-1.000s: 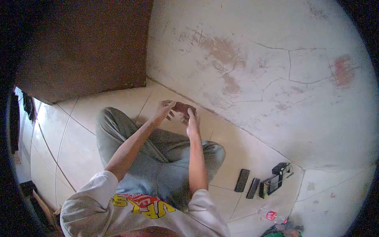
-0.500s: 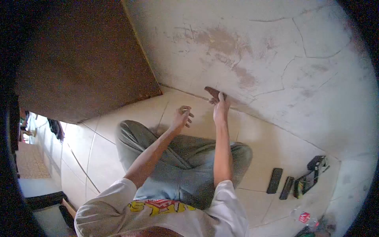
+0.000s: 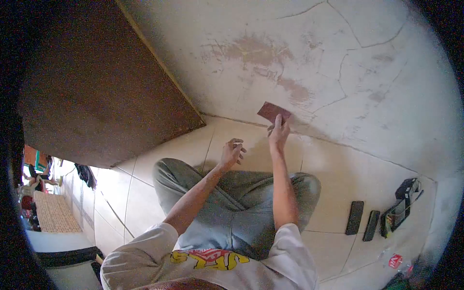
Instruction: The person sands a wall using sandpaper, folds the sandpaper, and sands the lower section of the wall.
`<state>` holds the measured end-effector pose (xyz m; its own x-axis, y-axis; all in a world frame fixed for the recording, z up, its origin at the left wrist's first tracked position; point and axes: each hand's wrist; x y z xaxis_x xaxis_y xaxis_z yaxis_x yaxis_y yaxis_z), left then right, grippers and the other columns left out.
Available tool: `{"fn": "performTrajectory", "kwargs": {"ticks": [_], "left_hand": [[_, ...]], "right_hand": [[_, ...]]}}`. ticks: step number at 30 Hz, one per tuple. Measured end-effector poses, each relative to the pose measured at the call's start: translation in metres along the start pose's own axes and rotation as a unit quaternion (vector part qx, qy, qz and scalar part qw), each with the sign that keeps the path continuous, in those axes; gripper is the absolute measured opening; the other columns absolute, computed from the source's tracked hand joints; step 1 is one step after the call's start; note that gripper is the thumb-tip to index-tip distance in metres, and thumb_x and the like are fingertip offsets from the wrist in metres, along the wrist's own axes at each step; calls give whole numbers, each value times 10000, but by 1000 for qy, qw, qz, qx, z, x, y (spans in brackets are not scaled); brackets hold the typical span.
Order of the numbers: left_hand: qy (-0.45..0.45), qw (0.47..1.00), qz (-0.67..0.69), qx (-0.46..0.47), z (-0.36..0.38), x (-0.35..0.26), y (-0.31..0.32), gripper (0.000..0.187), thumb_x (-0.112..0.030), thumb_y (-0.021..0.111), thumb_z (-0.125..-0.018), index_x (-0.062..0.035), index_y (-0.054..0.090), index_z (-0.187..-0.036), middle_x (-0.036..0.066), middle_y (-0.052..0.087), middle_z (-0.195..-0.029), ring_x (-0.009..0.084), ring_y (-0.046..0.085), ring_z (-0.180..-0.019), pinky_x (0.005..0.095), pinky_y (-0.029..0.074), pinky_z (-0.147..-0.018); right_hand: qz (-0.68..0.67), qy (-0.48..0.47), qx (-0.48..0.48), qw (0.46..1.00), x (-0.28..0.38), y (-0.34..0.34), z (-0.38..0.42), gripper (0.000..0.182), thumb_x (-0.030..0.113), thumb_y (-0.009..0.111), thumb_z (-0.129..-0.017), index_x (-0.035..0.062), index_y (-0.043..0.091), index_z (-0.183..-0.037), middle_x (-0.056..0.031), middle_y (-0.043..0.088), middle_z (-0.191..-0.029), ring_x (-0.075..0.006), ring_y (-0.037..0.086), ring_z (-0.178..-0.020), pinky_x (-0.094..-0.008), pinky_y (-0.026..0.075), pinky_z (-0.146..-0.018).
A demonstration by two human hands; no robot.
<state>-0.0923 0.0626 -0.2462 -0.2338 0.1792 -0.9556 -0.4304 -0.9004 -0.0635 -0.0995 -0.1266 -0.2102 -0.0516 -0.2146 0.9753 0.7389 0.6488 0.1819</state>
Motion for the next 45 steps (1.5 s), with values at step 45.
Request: {"fn": "performTrajectory", "kwargs": {"ticks": [45], "left_hand": [[14, 999, -43, -4, 1, 4, -2, 313, -109, 466, -847, 0, 523, -1135, 123, 648, -803, 145, 588, -533, 274, 494, -391]], "right_hand": [[-66, 62, -76, 993, -20, -8, -11, 278, 306, 583, -890, 56, 538, -1001, -9, 517, -690, -107, 473, -541, -277, 393, -466]]}}
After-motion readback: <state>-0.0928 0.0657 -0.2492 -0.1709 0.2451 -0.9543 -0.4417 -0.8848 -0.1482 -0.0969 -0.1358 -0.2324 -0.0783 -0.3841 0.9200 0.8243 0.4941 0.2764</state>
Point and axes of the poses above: each hand's wrist, its own z-axis away from the middle knuckle, its own y-axis out of the palm, x = y × z
